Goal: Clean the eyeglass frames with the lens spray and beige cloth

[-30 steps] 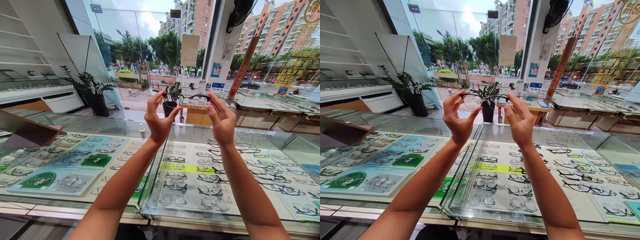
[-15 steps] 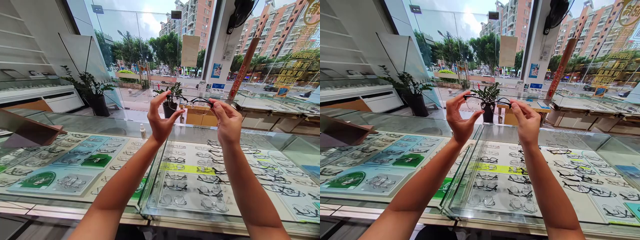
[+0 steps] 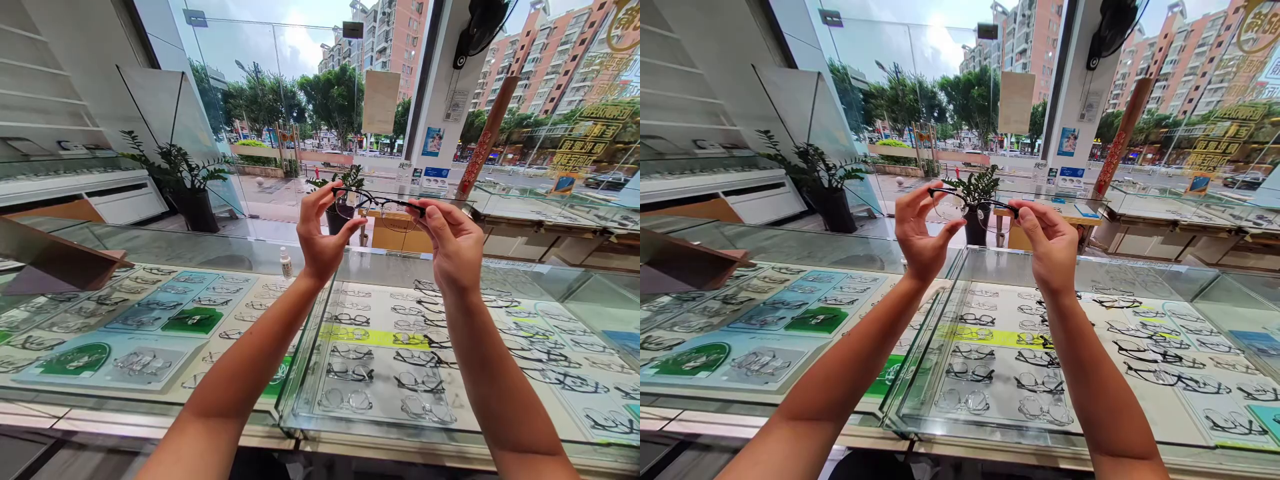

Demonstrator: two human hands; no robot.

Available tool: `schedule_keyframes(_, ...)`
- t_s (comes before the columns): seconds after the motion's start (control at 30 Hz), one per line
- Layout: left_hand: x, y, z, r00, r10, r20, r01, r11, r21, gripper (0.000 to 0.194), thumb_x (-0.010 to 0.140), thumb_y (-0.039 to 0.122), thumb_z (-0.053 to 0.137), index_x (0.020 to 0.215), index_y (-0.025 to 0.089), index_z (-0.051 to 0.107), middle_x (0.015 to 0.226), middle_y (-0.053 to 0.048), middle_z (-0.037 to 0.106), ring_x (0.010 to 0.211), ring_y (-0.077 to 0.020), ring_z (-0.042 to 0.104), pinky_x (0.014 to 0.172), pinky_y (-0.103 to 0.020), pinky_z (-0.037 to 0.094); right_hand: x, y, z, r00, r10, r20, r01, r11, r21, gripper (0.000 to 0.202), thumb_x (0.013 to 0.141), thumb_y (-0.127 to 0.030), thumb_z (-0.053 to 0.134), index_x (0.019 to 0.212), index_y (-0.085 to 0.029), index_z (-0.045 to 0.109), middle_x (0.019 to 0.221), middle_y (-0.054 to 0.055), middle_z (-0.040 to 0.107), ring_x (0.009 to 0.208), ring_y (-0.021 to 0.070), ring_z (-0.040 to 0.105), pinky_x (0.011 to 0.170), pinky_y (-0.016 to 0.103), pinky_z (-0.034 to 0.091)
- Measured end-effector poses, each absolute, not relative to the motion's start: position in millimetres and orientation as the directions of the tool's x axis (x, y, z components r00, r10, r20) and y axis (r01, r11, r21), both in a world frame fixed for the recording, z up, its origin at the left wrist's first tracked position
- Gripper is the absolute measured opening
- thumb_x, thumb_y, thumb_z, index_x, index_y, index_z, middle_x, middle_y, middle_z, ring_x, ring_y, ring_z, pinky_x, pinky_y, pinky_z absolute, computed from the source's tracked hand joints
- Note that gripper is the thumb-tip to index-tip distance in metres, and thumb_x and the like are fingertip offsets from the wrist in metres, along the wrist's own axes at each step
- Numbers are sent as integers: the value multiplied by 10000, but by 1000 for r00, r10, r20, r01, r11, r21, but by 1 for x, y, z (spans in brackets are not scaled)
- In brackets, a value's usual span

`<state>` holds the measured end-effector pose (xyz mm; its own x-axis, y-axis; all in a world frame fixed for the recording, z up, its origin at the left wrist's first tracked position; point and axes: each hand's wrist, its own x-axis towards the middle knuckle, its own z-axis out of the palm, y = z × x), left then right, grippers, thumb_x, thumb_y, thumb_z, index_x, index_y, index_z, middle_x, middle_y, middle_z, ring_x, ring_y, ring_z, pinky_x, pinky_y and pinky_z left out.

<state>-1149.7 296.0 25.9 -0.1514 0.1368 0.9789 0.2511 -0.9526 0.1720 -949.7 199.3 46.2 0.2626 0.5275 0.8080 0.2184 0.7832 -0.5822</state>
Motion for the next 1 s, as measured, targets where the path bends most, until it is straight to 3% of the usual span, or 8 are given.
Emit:
schedule_keyframes(0.37, -1149, 303, 26, -95, 184, 978, 144, -970, 196, 757, 927, 736, 733, 1523, 363, 453, 1472, -122, 645, 1393, -298, 687, 1184, -509, 615, -949, 201, 45, 273, 575, 771, 171, 760, -627, 336, 962, -582, 768, 1114, -286, 821, 1186, 47, 858, 1086, 245, 832, 1069, 523, 675)
schedule_keyframes(0.6, -1156, 310, 28, -56, 236, 970, 40, -970, 238, 762, 890, 721, 791, 1499, 369, 497, 1491, -113, 652, 1375, -287, 696, 1152, -474, 621, -951, 200, 44, 292, 589, 753, 92, 767, -636, 296, 933, -537, 828, 1045, -263, 836, 1037, 35, 867, 983, 233, 841, 1029, 503, 695)
schedule_keyframes(0.83, -1158, 323, 27, -17, 260, 966, -179, -951, 253, 769, 859, 639, 875, 1486, 345, 539, 1467, -96, 671, 1252, -255, 753, 1112, -418, 626, -955, 193, 47, 276, 678, 682, -33, 715, -698, 281, 900, -527, 875, 1032, -283, 836, 1053, 20, 863, 1031, 212, 833, 1045, 440, 692)
schedule_keyframes(1.0, -1156, 322, 27, 7, 241, 971, -215, -948, 237, 781, 845, 622, 892, 1480, 336, 537, 1443, -100, 671, 1282, -260, 737, 1144, -427, 613, -952, 193, 48, 242, 727, 642, -104, 677, -728, 307, 879, -531, 896, 1061, -295, 822, 1105, 19, 857, 1073, 214, 828, 1110, 461, 661)
